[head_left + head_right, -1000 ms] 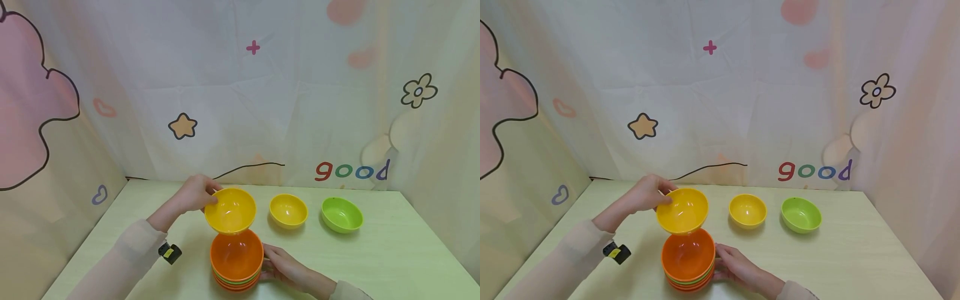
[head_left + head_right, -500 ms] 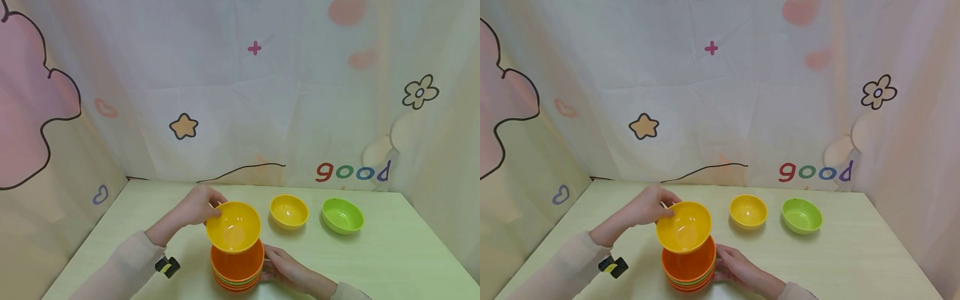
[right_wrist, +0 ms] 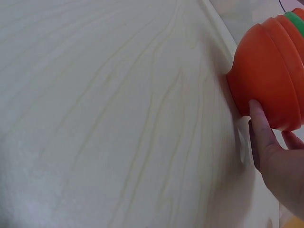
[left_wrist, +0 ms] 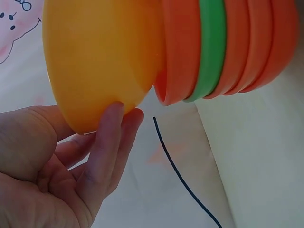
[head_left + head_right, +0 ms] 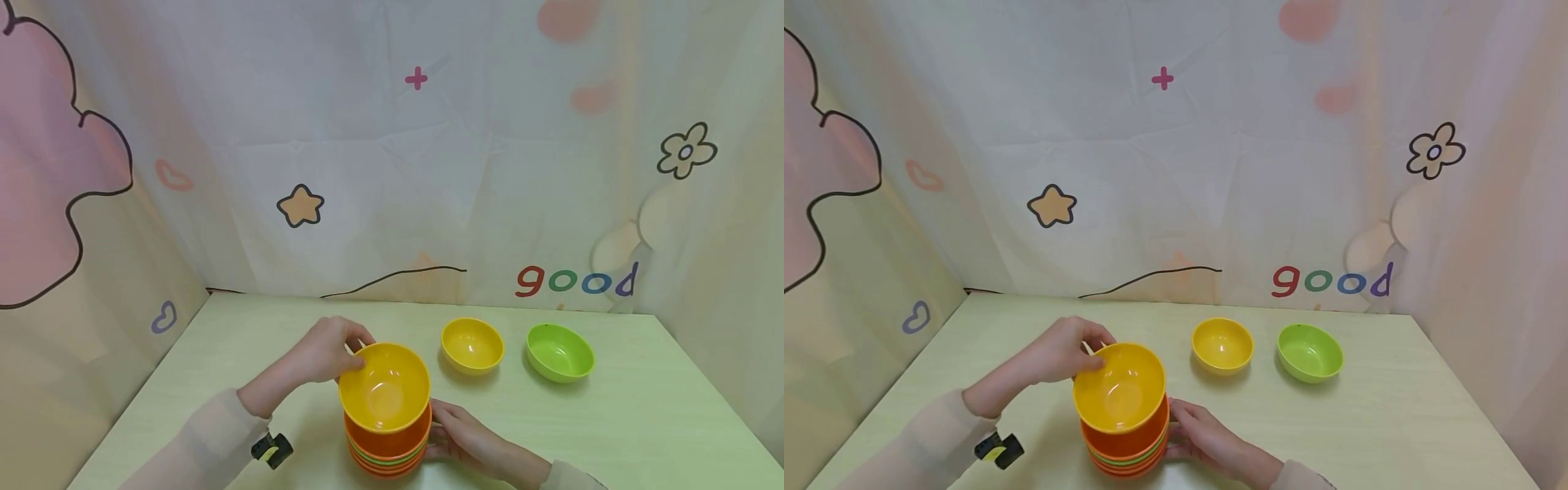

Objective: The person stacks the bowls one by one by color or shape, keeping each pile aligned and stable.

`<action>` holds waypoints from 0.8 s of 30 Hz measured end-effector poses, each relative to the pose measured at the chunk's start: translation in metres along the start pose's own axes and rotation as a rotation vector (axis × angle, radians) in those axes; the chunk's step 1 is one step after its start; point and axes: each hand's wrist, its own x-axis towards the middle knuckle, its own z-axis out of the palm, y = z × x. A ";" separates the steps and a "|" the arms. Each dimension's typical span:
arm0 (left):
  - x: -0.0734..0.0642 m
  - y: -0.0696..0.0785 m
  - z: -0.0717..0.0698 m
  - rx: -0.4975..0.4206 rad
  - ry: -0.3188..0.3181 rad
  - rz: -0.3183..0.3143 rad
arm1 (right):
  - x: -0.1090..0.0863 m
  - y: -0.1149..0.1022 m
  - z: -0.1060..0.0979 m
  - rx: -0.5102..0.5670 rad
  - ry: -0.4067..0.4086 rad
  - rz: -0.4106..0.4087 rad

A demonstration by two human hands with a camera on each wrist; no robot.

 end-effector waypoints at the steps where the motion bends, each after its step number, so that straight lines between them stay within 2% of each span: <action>1: -0.001 0.000 0.001 -0.003 0.000 -0.004 | 0.000 0.000 0.000 0.002 -0.001 -0.001; 10: -0.004 -0.001 0.006 -0.010 -0.018 0.013 | -0.001 0.000 0.001 0.005 0.024 0.007; 24: -0.002 -0.009 0.012 -0.001 -0.024 0.002 | 0.000 0.000 0.003 0.007 0.050 0.004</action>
